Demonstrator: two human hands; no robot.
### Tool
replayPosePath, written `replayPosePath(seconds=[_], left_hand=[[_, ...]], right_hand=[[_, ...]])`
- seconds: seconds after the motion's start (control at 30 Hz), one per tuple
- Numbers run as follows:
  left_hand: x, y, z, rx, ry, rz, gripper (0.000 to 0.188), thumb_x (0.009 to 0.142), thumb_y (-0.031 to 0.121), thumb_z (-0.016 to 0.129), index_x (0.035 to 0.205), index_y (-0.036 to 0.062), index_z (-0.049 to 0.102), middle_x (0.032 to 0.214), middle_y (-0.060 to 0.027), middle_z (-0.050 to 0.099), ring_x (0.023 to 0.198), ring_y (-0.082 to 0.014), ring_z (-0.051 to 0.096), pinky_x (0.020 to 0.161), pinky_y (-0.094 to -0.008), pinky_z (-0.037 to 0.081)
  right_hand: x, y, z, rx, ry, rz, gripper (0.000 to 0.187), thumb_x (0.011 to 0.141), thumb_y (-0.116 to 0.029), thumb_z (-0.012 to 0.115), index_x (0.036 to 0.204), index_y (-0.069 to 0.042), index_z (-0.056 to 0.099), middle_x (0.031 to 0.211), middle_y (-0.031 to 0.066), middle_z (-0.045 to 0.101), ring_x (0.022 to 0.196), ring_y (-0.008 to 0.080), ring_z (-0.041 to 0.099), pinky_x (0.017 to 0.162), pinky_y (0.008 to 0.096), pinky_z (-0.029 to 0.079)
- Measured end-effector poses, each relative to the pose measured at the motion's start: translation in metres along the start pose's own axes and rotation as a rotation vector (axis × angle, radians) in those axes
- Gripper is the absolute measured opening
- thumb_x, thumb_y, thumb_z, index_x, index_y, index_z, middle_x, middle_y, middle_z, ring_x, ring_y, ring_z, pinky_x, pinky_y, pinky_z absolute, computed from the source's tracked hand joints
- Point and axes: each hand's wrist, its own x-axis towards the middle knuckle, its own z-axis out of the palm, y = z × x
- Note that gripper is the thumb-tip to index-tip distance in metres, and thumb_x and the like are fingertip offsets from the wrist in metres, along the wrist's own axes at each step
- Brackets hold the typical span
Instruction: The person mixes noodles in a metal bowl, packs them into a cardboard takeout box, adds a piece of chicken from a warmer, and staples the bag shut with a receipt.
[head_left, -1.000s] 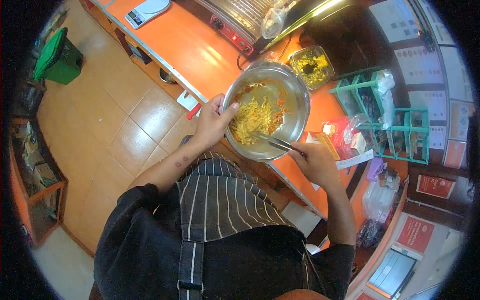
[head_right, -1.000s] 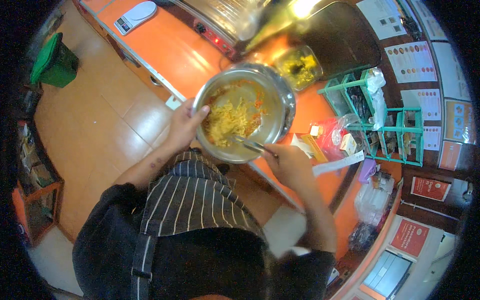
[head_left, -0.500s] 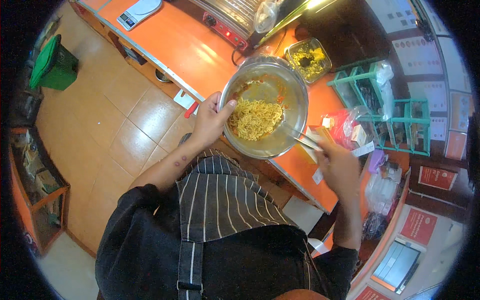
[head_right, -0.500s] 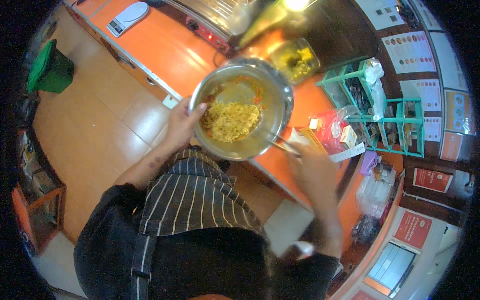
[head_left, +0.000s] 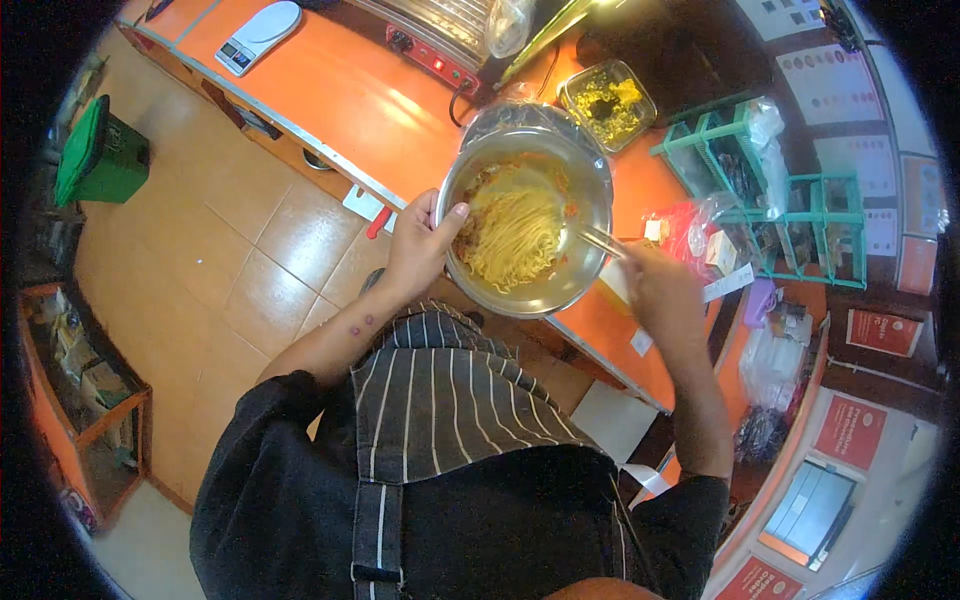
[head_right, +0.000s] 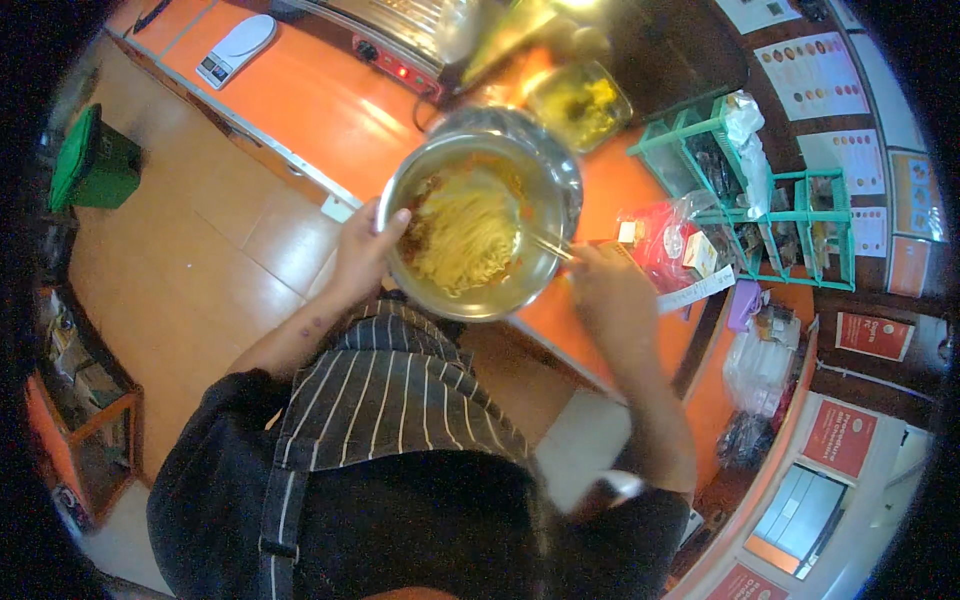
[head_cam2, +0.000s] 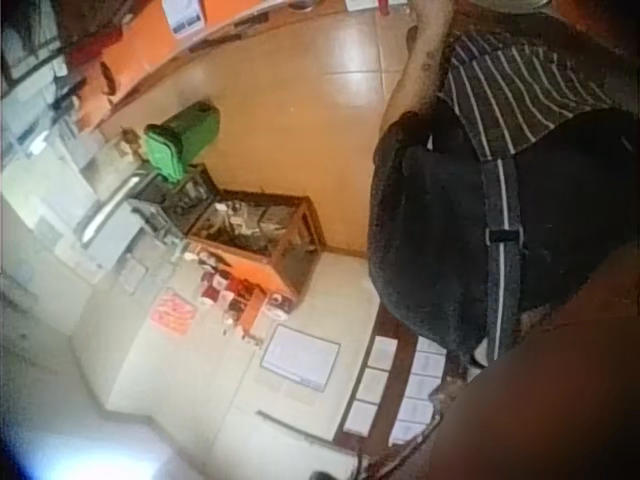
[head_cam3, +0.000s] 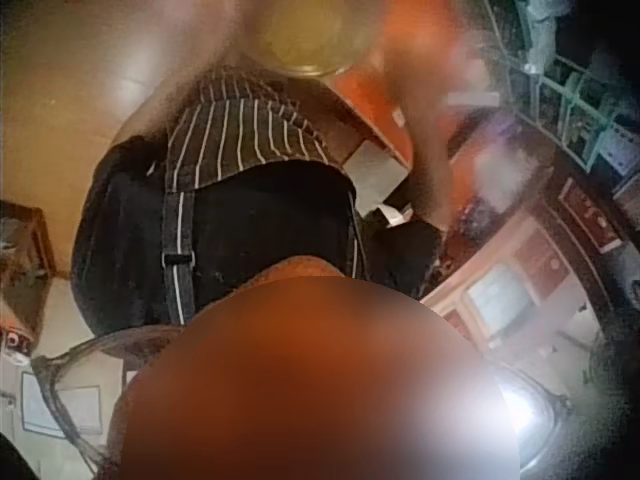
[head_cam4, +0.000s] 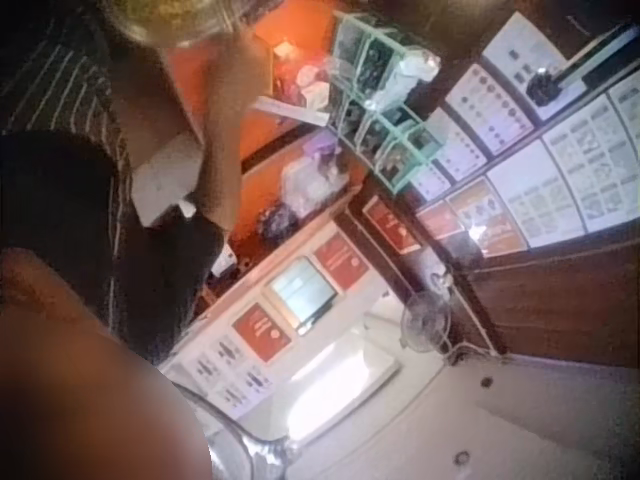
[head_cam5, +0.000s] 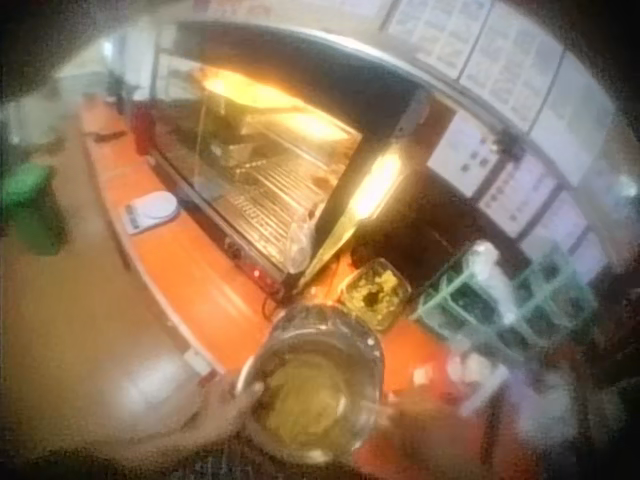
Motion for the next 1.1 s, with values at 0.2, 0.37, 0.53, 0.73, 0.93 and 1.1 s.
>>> replayPosePath(seconds=[0.2, 0.37, 0.53, 0.73, 0.93, 1.1], left_hand=[[0.004, 0.007, 0.003, 0.031, -0.002, 0.011, 0.014, 0.100, 0.015, 0.063, 0.094, 0.0023, 0.062, 0.080, 0.0036, 0.058, 0.073, -0.0041, 0.049, 0.067, -0.0235, 0.042], [0.008, 0.009, 0.004, -0.068, 0.000, -0.005, 0.013, 0.100, 0.015, 0.063, 0.096, 0.0018, 0.062, 0.083, 0.0024, 0.061, 0.075, -0.0038, 0.051, 0.069, -0.0237, 0.044], [0.015, 0.002, -0.006, 0.014, 0.000, -0.087, 0.033, 0.099, 0.019, 0.064, 0.124, -0.0032, 0.061, 0.111, -0.0092, 0.069, 0.100, -0.0145, 0.063, 0.090, -0.0315, 0.052], [0.013, 0.002, -0.009, -0.006, 0.053, 0.008, 0.014, 0.099, 0.014, 0.063, 0.091, 0.0029, 0.061, 0.079, 0.0032, 0.058, 0.072, -0.0043, 0.049, 0.066, -0.0238, 0.043], [0.014, -0.003, -0.001, 0.016, -0.004, -0.003, 0.015, 0.099, 0.015, 0.063, 0.090, 0.0031, 0.060, 0.076, 0.0044, 0.056, 0.070, -0.0041, 0.048, 0.064, -0.0239, 0.042], [0.012, 0.014, 0.007, -0.045, 0.037, -0.033, 0.015, 0.099, 0.015, 0.064, 0.091, 0.0028, 0.061, 0.077, 0.0045, 0.056, 0.070, -0.0037, 0.047, 0.063, -0.0233, 0.042]], right_hand=[[-0.018, -0.024, -0.011, -0.022, -0.230, -0.074, 0.019, 0.095, -0.026, 0.060, 0.106, -0.013, 0.070, 0.083, 0.0173, 0.067, 0.081, 0.0361, 0.069, 0.070, 0.0488, 0.054], [0.021, -0.008, -0.005, -0.125, 0.015, 0.014, 0.024, 0.099, -0.029, 0.054, 0.110, -0.014, 0.069, 0.087, 0.0155, 0.068, 0.080, 0.0353, 0.069, 0.071, 0.0484, 0.056], [-0.017, -0.020, -0.041, -0.167, -0.191, -0.066, 0.025, 0.095, -0.031, 0.062, 0.111, -0.015, 0.071, 0.089, 0.0128, 0.070, 0.081, 0.0326, 0.070, 0.070, 0.0465, 0.056], [-0.019, -0.036, -0.101, -0.109, -0.079, 0.049, 0.024, 0.091, -0.029, 0.065, 0.110, -0.016, 0.072, 0.090, 0.0101, 0.070, 0.079, 0.0301, 0.070, 0.069, 0.0446, 0.056], [-0.011, -0.032, -0.013, 0.020, -0.252, -0.038, 0.027, 0.092, -0.025, 0.065, 0.114, -0.011, 0.071, 0.093, 0.0171, 0.070, 0.085, 0.0359, 0.069, 0.073, 0.0472, 0.054], [0.034, -0.021, 0.009, 0.022, 0.030, 0.013, 0.023, 0.094, -0.028, 0.062, 0.111, -0.015, 0.070, 0.091, 0.0154, 0.069, 0.084, 0.0350, 0.069, 0.072, 0.0472, 0.055]])
